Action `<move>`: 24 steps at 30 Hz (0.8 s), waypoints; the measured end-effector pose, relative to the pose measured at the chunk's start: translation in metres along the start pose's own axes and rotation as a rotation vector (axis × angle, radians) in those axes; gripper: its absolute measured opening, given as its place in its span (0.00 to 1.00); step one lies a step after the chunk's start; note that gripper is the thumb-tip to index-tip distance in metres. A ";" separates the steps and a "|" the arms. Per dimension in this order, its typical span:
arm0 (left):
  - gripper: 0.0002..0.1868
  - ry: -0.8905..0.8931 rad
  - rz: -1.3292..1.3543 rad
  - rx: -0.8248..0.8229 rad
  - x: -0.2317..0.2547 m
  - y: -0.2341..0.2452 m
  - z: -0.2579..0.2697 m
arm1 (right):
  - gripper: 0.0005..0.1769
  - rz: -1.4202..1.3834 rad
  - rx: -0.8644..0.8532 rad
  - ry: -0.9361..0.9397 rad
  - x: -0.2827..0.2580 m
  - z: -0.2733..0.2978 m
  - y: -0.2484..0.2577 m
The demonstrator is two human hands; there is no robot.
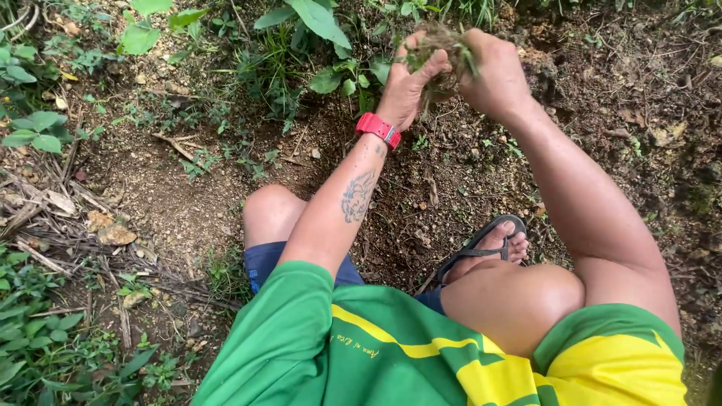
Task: Manually pulling weeds out of the soil in an outdoor garden area.
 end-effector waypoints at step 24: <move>0.13 -0.265 -0.938 0.640 0.243 0.361 0.234 | 0.27 -0.008 -0.434 0.093 0.012 -0.028 -0.019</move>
Point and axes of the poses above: each hand's wrist, its own z-axis away from the middle knuckle, its own y-axis out of the back of the hand, x = y × z, the point moved 2 cm from there along -z, towards the middle knuckle, and after that the axes turned 1 degree about -z, right-handed, at the moved point
